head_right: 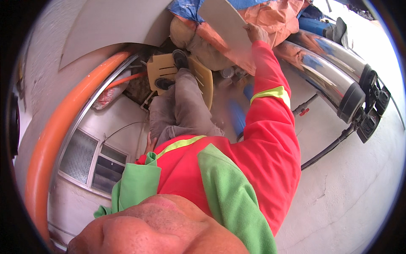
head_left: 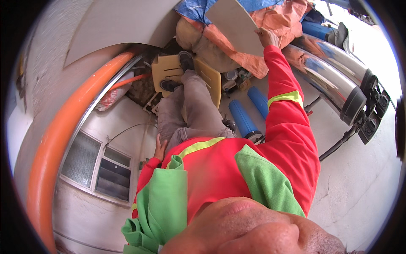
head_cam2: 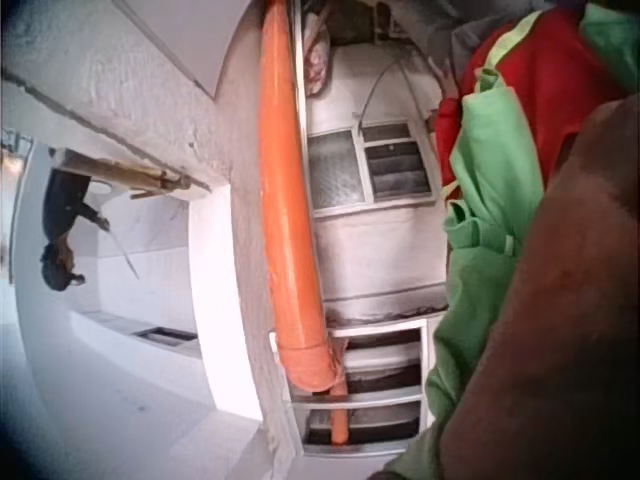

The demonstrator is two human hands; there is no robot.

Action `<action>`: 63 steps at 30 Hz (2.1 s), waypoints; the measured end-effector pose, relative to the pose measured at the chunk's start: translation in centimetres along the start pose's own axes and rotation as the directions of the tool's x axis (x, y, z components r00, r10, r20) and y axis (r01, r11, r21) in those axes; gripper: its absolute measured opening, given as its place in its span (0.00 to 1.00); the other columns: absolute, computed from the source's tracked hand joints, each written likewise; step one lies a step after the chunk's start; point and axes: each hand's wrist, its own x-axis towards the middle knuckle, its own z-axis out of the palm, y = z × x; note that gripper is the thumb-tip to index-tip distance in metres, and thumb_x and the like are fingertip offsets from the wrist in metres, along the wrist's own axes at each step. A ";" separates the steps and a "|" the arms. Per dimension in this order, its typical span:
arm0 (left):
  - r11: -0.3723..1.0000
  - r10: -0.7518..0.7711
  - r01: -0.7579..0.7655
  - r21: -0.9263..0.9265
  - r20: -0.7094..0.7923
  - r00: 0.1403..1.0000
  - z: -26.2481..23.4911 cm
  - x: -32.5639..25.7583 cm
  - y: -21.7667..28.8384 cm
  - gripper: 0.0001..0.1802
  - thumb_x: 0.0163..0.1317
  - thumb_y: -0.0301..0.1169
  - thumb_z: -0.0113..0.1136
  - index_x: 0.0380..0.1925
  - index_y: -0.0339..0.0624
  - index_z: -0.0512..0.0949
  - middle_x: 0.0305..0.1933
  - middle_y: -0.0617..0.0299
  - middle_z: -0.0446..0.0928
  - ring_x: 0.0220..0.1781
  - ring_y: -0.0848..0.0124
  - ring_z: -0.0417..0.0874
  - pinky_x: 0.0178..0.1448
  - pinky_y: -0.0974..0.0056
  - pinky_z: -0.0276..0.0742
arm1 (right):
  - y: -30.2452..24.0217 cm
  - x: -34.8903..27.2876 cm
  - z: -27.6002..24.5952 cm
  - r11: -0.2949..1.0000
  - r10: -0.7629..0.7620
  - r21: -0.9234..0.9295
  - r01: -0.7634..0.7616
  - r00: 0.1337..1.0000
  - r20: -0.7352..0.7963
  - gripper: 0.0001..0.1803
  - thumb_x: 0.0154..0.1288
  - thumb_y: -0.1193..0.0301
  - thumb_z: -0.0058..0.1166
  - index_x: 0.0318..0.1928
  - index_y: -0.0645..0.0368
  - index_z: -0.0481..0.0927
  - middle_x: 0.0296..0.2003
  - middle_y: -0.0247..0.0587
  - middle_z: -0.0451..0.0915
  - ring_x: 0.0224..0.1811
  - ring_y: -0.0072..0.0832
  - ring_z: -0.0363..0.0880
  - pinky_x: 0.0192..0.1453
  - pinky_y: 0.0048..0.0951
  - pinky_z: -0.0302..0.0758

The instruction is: The person positions a white ceiling panel against the ceiling, then measures and marks a board on the floor using a tape measure and pencil. The person handles the panel and board while preparing for installation.

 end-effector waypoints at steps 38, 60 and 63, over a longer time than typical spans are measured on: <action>0.946 0.194 -0.167 0.278 -0.070 0.979 -9.6 2.3 18.3 0.27 0.74 0.54 0.54 0.56 0.44 0.83 0.52 0.54 0.86 0.57 0.59 0.85 0.63 0.55 0.77 | -8.5 -30.2 9.2 0.327 -0.167 0.618 -0.715 0.600 0.782 0.37 0.71 0.33 0.46 0.41 0.56 0.86 0.30 0.34 0.83 0.27 0.28 0.79 0.32 0.39 0.76; 0.954 0.294 -0.267 0.136 -0.260 0.920 -6.1 -0.9 8.5 0.23 0.75 0.41 0.57 0.62 0.39 0.78 0.58 0.54 0.83 0.59 0.66 0.83 0.66 0.58 0.76 | -17.6 -16.5 0.0 0.669 -0.542 0.741 0.058 0.720 0.433 0.35 0.64 0.38 0.60 0.47 0.61 0.87 0.38 0.49 0.86 0.37 0.35 0.85 0.45 0.38 0.79; 0.985 0.172 -0.156 0.073 -0.318 0.932 -5.8 -4.9 14.5 0.23 0.75 0.41 0.58 0.62 0.37 0.77 0.57 0.55 0.83 0.58 0.66 0.84 0.63 0.59 0.78 | -17.2 -16.6 2.3 0.582 -0.586 0.795 -0.173 0.589 0.557 0.36 0.65 0.37 0.59 0.47 0.61 0.88 0.34 0.42 0.87 0.35 0.31 0.84 0.42 0.34 0.78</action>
